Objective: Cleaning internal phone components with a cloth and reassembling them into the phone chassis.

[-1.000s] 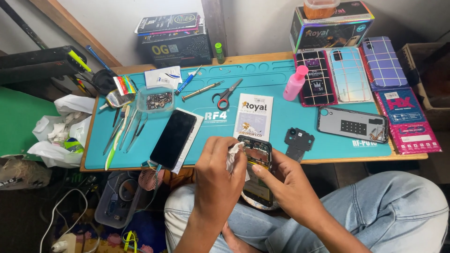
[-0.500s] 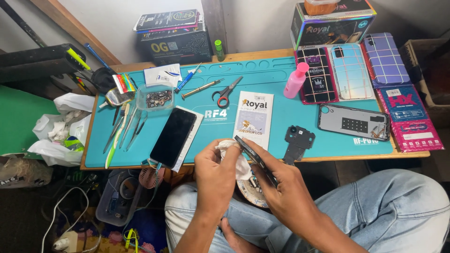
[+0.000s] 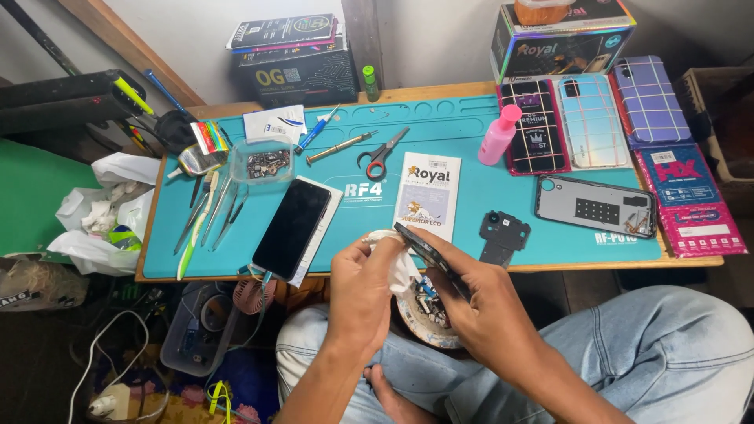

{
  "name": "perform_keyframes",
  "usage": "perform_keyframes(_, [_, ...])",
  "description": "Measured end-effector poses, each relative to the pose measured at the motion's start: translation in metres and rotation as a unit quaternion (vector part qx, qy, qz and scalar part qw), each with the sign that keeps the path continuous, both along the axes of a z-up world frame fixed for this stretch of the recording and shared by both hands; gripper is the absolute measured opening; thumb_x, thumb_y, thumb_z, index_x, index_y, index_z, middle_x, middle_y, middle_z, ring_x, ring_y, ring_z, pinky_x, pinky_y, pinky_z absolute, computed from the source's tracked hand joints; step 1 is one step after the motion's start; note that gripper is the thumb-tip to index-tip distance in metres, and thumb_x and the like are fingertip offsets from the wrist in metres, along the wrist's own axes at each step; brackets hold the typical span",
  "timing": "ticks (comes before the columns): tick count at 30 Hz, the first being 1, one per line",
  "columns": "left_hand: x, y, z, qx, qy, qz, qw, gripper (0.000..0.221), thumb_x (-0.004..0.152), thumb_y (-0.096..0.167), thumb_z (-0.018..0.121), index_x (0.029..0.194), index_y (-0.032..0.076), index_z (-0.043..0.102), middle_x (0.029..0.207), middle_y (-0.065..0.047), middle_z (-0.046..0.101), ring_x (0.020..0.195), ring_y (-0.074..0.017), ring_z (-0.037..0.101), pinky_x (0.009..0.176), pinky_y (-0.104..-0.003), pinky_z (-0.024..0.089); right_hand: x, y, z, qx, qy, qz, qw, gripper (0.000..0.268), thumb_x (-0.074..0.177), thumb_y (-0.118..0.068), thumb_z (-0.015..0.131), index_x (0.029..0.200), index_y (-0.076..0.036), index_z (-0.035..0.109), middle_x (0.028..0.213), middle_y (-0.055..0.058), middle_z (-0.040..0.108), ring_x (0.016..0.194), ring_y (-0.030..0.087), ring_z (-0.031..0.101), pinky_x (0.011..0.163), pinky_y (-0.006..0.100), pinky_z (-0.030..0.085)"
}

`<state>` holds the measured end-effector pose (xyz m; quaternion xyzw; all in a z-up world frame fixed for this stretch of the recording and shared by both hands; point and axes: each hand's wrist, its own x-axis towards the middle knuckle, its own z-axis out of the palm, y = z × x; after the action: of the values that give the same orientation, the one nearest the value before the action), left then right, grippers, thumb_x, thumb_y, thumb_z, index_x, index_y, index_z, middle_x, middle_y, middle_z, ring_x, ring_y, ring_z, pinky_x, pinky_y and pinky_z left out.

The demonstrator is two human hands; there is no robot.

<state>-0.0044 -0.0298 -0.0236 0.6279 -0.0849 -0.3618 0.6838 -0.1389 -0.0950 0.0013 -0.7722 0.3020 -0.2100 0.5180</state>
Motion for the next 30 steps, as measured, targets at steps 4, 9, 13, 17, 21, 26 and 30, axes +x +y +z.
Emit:
perform_keyframes(4, [-0.002, 0.004, -0.008, 0.048, -0.445, 0.041, 0.893, 0.003, 0.082, 0.007, 0.071, 0.081, 0.009, 0.072, 0.062, 0.001, 0.059, 0.053, -0.0131, 0.049, 0.049, -0.036, 0.039, 0.003, -0.001, 0.001, -0.01, -0.017, 0.007, 1.0, 0.048, 0.102, -0.012, 0.062, 0.15, -0.013, 0.065, 0.149, -0.001, 0.074, 0.14, 0.008, 0.059, 0.116, 0.028, 0.046])
perform_keyframes(9, [0.009, 0.008, -0.019, -0.039, -0.607, -0.025, 0.793, 0.01, 0.09, -0.002, 0.072, 0.098, 0.0, 0.067, 0.088, -0.011, 0.066, 0.076, -0.0271, 0.063, 0.069, -0.04, 0.053, 0.002, -0.001, -0.001, 0.064, 0.032, -0.024, 0.997, 0.048, 0.1, -0.015, 0.066, 0.148, -0.021, 0.072, 0.116, -0.01, 0.079, 0.072, 0.003, 0.052, 0.064, 0.023, 0.054])
perform_keyframes(13, [0.006, 0.009, 0.013, 0.051, -0.225, -0.035, 0.972, 0.01, 0.091, 0.011, 0.073, 0.082, 0.007, 0.075, 0.064, 0.002, 0.064, 0.059, -0.0104, 0.058, 0.054, -0.032, 0.048, 0.0, -0.007, -0.025, 0.219, -0.09, -0.033, 0.971, 0.04, 0.1, -0.011, 0.063, 0.139, -0.007, 0.074, 0.143, 0.004, 0.077, 0.125, 0.013, 0.072, 0.105, 0.032, 0.059])
perform_keyframes(17, [0.006, 0.016, 0.015, 0.038, -0.389, -0.035, 0.92, 0.006, 0.091, 0.015, 0.078, 0.087, 0.011, 0.078, 0.067, 0.003, 0.068, 0.059, -0.0095, 0.059, 0.052, -0.03, 0.048, -0.002, -0.01, -0.02, 0.221, -0.085, -0.026, 0.971, 0.042, 0.1, -0.014, 0.064, 0.141, -0.008, 0.073, 0.142, 0.003, 0.078, 0.126, 0.014, 0.073, 0.108, 0.034, 0.059])
perform_keyframes(21, [0.004, 0.016, 0.02, 0.02, -0.449, -0.016, 0.893, 0.004, 0.088, 0.01, 0.076, 0.084, 0.011, 0.075, 0.067, 0.002, 0.066, 0.057, -0.0108, 0.057, 0.052, -0.03, 0.046, -0.003, -0.01, -0.027, 0.246, -0.05, -0.066, 0.966, 0.04, 0.098, -0.011, 0.066, 0.136, -0.008, 0.076, 0.138, 0.003, 0.082, 0.12, 0.012, 0.075, 0.103, 0.032, 0.062])
perform_keyframes(26, [0.006, 0.013, 0.01, -0.002, -0.526, -0.025, 0.85, 0.005, 0.086, 0.005, 0.072, 0.086, 0.009, 0.073, 0.075, -0.002, 0.071, 0.064, -0.0181, 0.063, 0.059, -0.033, 0.052, -0.001, -0.005, -0.02, 0.255, -0.099, -0.036, 0.961, 0.041, 0.1, -0.011, 0.064, 0.139, -0.005, 0.073, 0.142, 0.007, 0.079, 0.125, 0.014, 0.074, 0.106, 0.033, 0.061])
perform_keyframes(30, [0.008, 0.012, 0.001, -0.021, -0.561, -0.06, 0.826, 0.006, 0.091, 0.002, 0.069, 0.096, 0.003, 0.067, 0.087, -0.011, 0.065, 0.073, -0.0277, 0.062, 0.064, -0.04, 0.051, -0.001, -0.004, -0.019, 0.205, -0.12, -0.008, 0.971, 0.044, 0.101, -0.012, 0.061, 0.143, -0.005, 0.069, 0.149, 0.006, 0.073, 0.135, 0.014, 0.068, 0.114, 0.033, 0.054])
